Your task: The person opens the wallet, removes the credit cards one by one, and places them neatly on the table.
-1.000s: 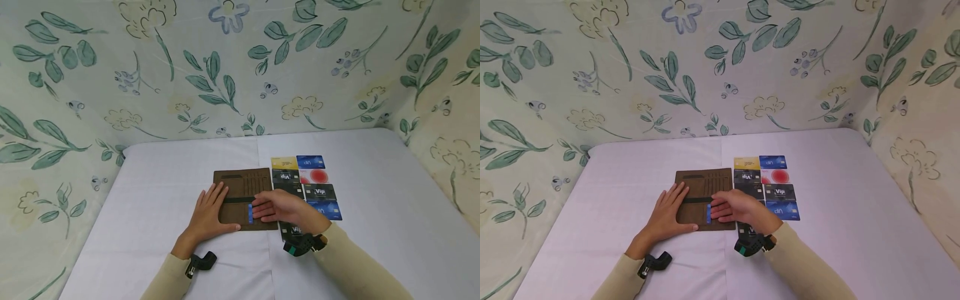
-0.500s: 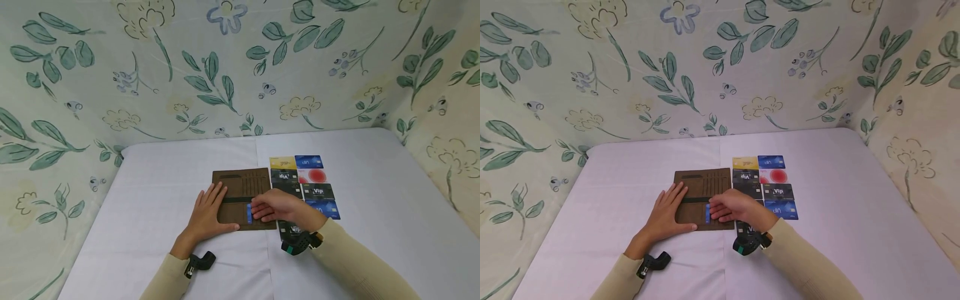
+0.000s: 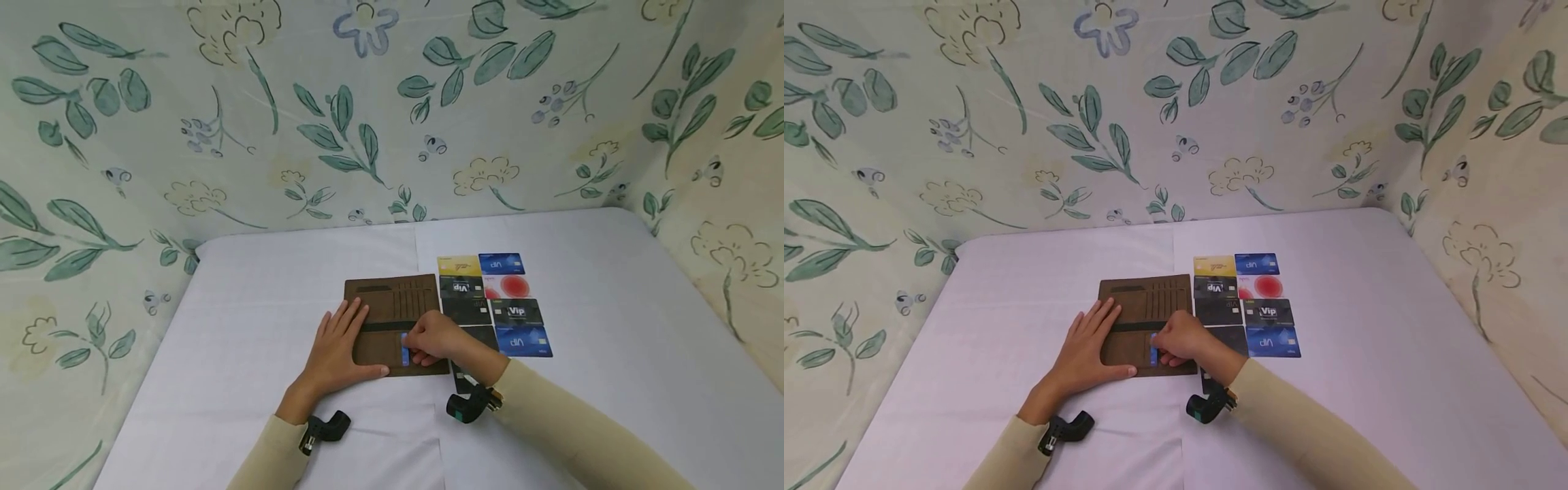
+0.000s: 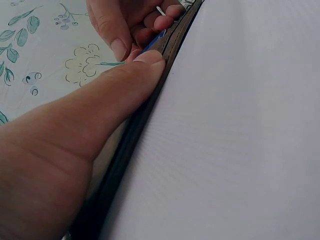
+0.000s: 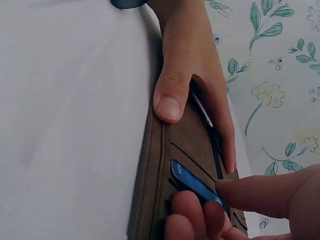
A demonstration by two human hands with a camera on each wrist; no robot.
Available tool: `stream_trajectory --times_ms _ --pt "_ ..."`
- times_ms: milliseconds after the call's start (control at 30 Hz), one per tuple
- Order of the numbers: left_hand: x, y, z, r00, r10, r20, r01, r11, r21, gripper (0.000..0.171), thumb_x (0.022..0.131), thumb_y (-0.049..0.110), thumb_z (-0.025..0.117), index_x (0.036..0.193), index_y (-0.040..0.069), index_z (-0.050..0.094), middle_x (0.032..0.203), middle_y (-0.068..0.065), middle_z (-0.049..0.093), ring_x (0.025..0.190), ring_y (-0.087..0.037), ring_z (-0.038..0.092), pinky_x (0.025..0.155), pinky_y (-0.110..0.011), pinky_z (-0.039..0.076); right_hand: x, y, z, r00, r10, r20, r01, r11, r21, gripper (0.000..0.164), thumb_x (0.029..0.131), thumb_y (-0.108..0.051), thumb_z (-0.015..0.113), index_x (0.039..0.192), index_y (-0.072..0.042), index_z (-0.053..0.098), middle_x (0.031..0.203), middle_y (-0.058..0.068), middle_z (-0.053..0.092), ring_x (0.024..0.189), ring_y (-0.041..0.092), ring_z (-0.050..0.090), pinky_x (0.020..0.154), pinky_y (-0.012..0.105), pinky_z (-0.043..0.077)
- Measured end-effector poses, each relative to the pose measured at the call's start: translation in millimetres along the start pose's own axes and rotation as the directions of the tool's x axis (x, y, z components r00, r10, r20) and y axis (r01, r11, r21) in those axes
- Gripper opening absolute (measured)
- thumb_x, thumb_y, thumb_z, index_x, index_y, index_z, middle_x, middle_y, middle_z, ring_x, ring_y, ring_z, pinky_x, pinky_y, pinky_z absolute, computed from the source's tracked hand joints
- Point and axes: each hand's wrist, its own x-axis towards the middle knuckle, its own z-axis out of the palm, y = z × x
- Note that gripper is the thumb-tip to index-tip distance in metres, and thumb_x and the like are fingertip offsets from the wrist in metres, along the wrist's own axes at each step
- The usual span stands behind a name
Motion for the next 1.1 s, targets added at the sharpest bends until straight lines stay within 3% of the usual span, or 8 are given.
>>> stream_trajectory --times_ms 267,700,833,967,1100 --pt "-2.4 -2.6 2.7 1.0 0.001 -0.012 -0.001 1.0 0.004 0.116 0.067 0.082 0.06 0.154 0.014 0.025 0.161 -0.004 0.017 0.148 -0.027 0.011 0.116 -0.052 0.007 -2 0 7 0.998 -0.034 -0.059 0.032 0.998 -0.045 0.015 0.091 -0.01 0.065 0.08 -0.001 0.068 0.068 0.009 0.064 0.055 0.015 0.064 0.053 0.026 0.056" --pt "0.0 -3.3 3.6 0.999 0.017 -0.032 -0.017 1.0 -0.002 0.115 0.067 0.08 0.062 0.154 0.015 0.025 0.16 -0.004 0.018 0.147 -0.028 0.011 0.116 -0.054 0.008 0 8 2 0.999 -0.04 -0.029 0.042 0.996 0.079 0.009 0.09 -0.01 0.064 0.087 -0.002 0.062 0.076 0.01 0.064 0.061 0.016 0.066 0.057 0.028 0.057" --pt "0.5 -4.3 4.5 1.0 0.014 -0.02 -0.014 1.0 0.003 0.115 0.068 0.081 0.06 0.155 0.015 0.023 0.161 -0.003 0.017 0.148 -0.026 0.01 0.116 -0.053 0.007 1 10 1 0.997 -0.075 -0.035 0.075 0.997 0.002 0.014 0.089 -0.015 0.068 0.084 -0.004 0.061 0.07 0.007 0.066 0.059 0.016 0.066 0.054 0.027 0.055" --pt "0.3 -5.0 4.9 1.0 0.015 -0.014 -0.015 1.0 0.004 0.115 0.068 0.082 0.059 0.155 0.015 0.023 0.161 -0.003 0.016 0.148 -0.026 0.009 0.117 -0.052 0.006 0 9 0 0.991 -0.123 -0.056 0.116 0.987 -0.109 0.02 0.086 -0.021 0.073 0.079 -0.007 0.06 0.062 0.003 0.065 0.055 0.014 0.064 0.049 0.025 0.046" --pt "0.5 -5.1 5.5 1.0 0.017 -0.02 -0.017 1.0 0.009 0.116 0.068 0.083 0.058 0.155 0.015 0.023 0.161 -0.003 0.017 0.148 -0.027 0.01 0.117 -0.052 0.007 1 8 -2 0.989 -0.136 -0.059 0.126 0.98 -0.151 0.022 0.084 -0.021 0.075 0.077 -0.007 0.06 0.06 0.003 0.064 0.053 0.015 0.063 0.049 0.024 0.042"
